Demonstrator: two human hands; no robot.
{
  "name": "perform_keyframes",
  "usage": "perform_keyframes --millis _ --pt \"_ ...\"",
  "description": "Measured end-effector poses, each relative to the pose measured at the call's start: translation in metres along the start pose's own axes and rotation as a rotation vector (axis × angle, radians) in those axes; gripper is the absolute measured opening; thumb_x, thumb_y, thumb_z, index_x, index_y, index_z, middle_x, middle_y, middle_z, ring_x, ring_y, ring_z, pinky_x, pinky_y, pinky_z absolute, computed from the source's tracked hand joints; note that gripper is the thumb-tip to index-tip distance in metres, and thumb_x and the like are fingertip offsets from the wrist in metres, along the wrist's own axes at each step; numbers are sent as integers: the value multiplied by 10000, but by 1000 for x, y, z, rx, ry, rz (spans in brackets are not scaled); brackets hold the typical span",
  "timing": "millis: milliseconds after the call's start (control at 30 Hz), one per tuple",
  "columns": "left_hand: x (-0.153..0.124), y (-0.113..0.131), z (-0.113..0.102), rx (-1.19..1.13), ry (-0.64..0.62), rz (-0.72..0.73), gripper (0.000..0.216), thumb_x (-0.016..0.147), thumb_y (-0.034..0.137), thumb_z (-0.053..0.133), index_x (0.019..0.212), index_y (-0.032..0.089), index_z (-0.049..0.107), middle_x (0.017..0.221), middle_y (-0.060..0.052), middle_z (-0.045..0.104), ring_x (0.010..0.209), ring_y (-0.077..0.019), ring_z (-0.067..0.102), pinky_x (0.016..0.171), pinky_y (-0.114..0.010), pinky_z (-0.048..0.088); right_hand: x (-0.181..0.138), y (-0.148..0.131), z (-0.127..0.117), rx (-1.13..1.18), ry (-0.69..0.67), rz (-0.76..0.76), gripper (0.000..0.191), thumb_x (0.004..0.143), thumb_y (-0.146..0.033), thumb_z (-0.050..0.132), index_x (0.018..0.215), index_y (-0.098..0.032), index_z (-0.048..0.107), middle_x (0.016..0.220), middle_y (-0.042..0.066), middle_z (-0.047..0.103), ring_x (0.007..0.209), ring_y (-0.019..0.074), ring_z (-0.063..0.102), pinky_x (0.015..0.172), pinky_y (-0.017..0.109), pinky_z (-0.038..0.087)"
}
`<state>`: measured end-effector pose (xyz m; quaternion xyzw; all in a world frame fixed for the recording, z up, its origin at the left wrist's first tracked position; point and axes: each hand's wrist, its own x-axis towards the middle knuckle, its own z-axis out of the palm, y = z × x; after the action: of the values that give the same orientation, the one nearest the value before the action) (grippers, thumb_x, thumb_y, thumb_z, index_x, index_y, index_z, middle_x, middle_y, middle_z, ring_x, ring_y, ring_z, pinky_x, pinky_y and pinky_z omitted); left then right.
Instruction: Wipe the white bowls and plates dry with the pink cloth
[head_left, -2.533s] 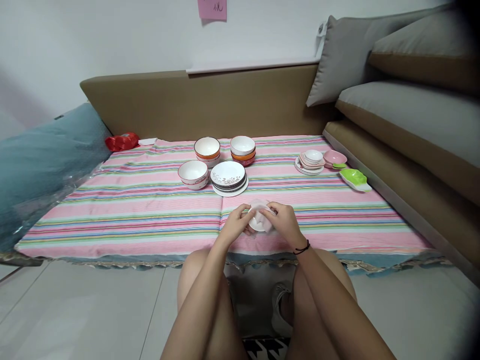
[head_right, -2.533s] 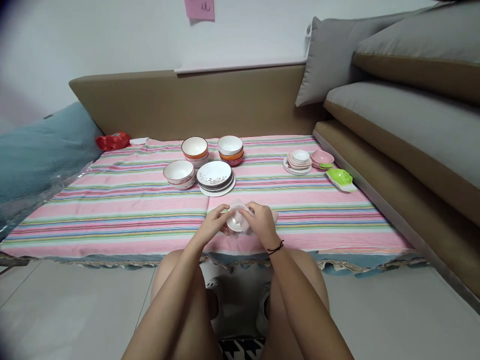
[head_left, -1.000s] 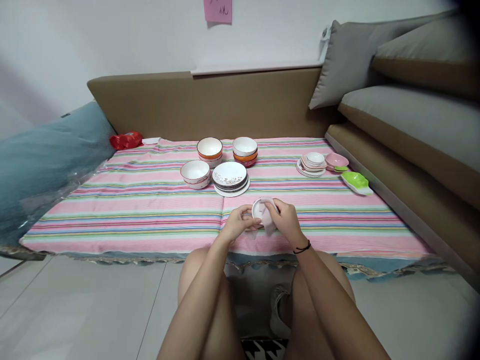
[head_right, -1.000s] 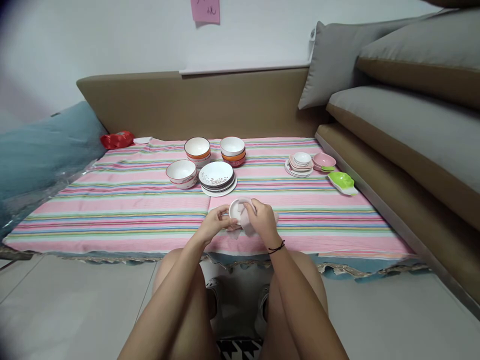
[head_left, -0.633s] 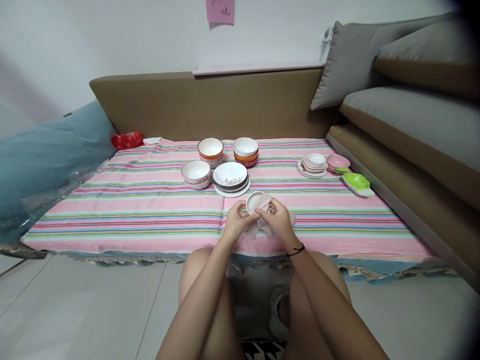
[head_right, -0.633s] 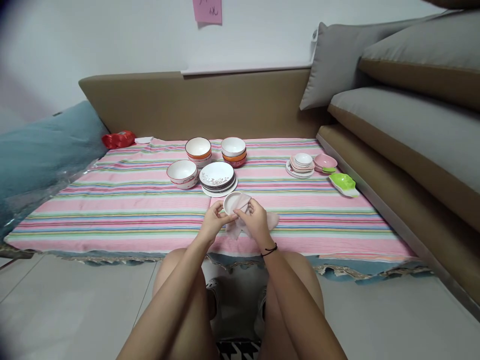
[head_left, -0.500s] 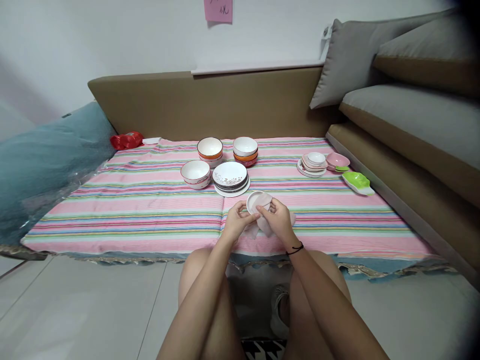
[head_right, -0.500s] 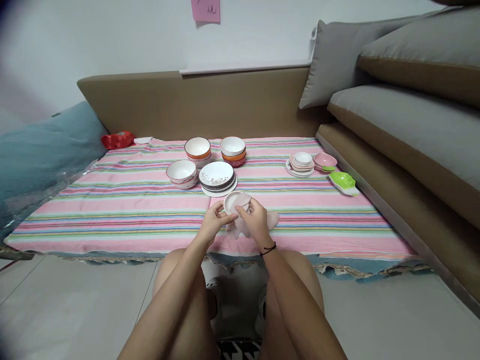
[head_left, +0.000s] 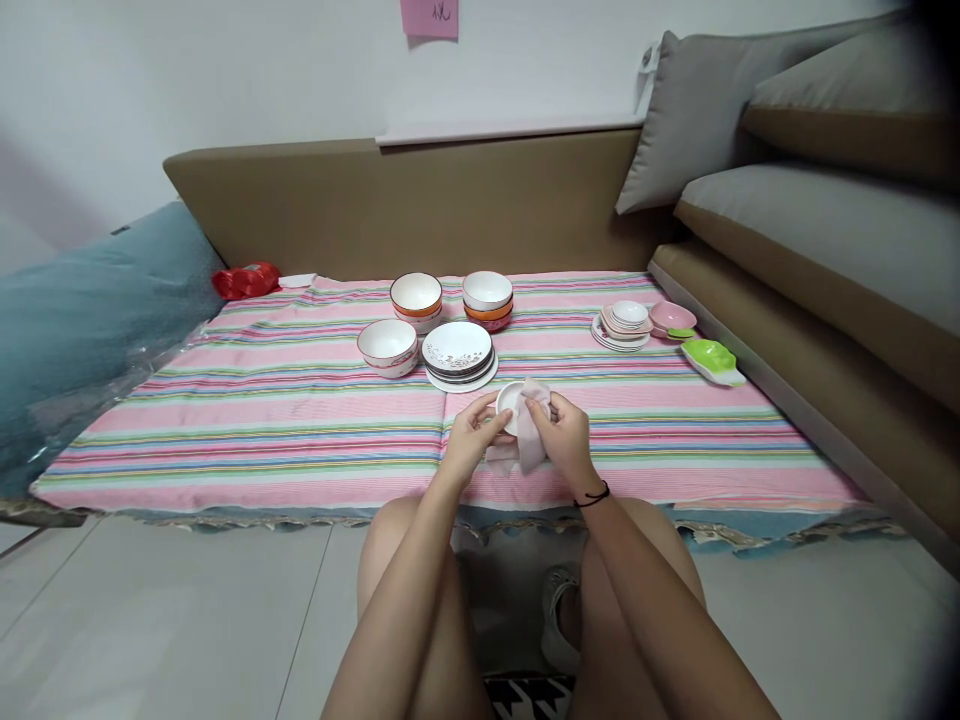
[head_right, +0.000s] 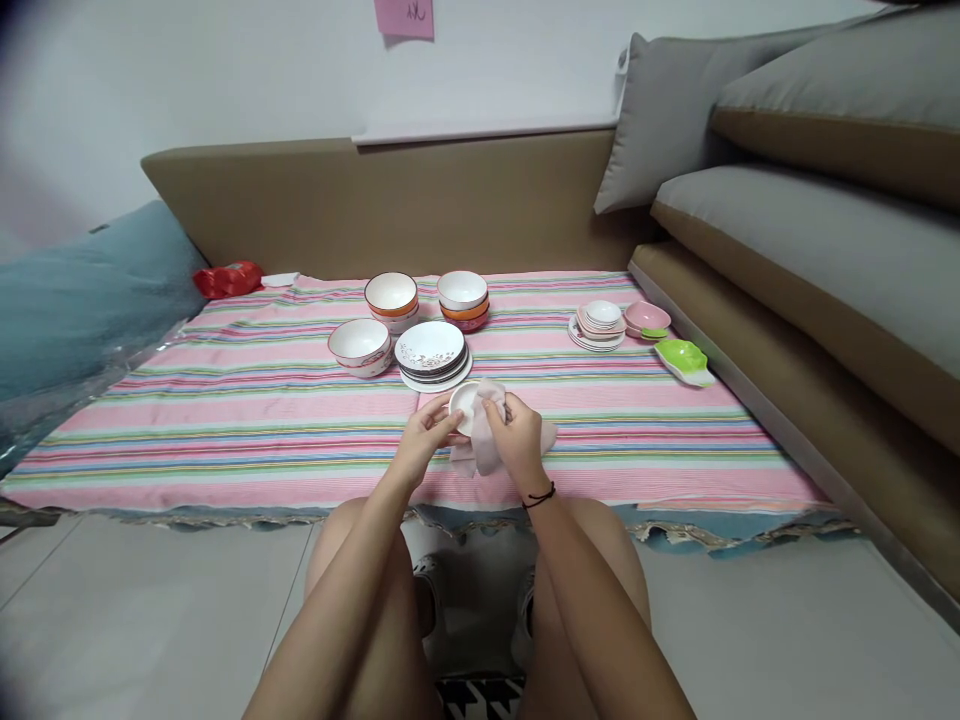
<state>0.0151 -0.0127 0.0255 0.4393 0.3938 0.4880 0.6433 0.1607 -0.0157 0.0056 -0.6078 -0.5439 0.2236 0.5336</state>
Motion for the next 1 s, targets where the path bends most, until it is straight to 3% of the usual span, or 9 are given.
perform_keyframes --millis 100,200,300,433,700,867,1000 --pt "1 -2 -2 -65 8 -42 501 658 370 764 1087 144 638 738 12 627 629 -121 621 650 -286 574 0 2 0 87 -30 11 285 792 -368 562 610 -185 440 543 -51 394 538 98 368 499 220 286" --pt "2 -5 -4 -128 -2 -43 518 647 316 784 1119 154 644 830 -8 658 704 -131 637 734 -310 571 2 2 1 256 -93 30 188 772 -355 586 784 -168 568 708 6 580 664 142 525 598 241 411" --pt "1 -8 -3 -193 -12 -22 492 658 267 783 1125 179 653 898 -17 666 772 -134 638 785 -326 561 2 1 3 424 -138 76 264 726 -348 630 911 -166 581 885 63 649 824 196 609 728 302 481" --pt "0 -9 0 -281 33 -30 482 633 203 799 1097 190 668 935 -26 677 795 -130 644 780 -298 551 0 -1 9 529 -163 119 365 666 -343 680 967 -184 548 978 94 657 944 236 621 819 357 502" --pt "3 -14 7 -363 69 -103 469 526 128 843 972 163 701 1014 -55 690 812 -155 662 723 -268 553 -2 5 16 456 -149 97 401 701 -399 658 1001 -199 481 938 76 640 896 215 618 785 336 495" --pt "2 -15 7 -380 58 -105 458 530 152 849 955 165 681 897 -37 696 764 -134 657 692 -245 548 -6 3 12 121 -75 67 333 748 -437 614 937 -195 485 765 19 605 687 181 567 619 280 431" --pt "2 -13 6 -360 73 -97 482 580 206 829 1028 165 660 874 -31 677 769 -128 646 709 -251 543 -5 1 9 35 -81 29 281 758 -410 607 901 -196 496 730 4 590 640 163 534 586 258 396"
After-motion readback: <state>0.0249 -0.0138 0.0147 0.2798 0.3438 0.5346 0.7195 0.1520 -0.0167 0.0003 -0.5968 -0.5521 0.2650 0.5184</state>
